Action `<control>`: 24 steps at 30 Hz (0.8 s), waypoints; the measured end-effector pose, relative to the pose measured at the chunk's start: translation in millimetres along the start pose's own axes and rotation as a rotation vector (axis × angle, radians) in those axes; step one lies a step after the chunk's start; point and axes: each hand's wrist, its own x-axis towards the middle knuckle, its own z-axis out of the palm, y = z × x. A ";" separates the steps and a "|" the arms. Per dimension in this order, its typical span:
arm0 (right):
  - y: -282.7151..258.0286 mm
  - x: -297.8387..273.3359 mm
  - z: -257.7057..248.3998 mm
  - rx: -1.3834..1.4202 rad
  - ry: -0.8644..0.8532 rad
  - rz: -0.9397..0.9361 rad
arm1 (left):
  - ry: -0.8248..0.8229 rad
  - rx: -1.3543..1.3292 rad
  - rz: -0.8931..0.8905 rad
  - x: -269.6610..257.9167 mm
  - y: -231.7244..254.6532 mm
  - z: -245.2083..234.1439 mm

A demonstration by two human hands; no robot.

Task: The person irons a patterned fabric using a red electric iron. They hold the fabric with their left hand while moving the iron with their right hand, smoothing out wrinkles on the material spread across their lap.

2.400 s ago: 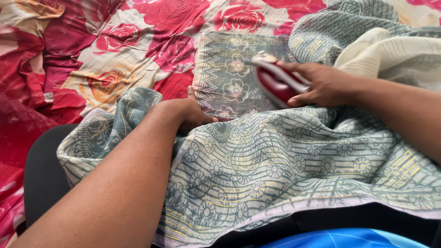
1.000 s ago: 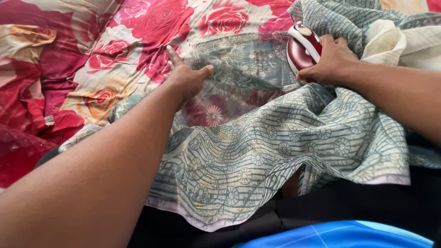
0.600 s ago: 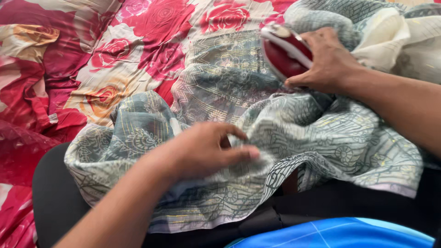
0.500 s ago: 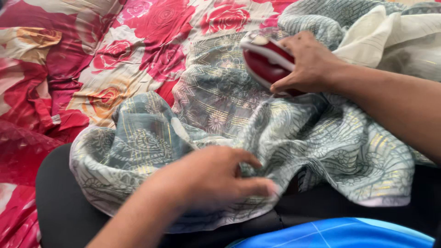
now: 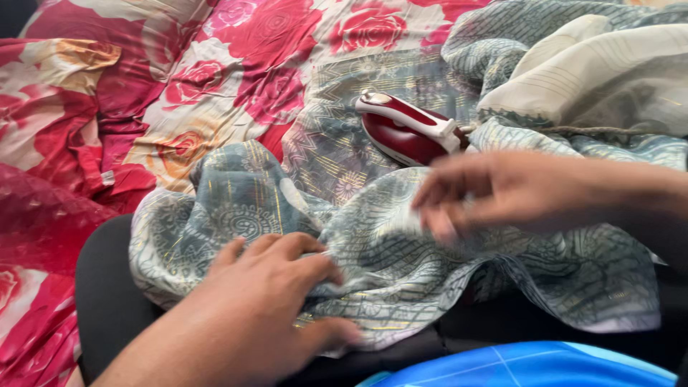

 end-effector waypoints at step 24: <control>49.3 -147.8 -64.5 -0.413 -0.290 0.417 | -0.610 0.329 -0.806 -31.9 41.6 -57.8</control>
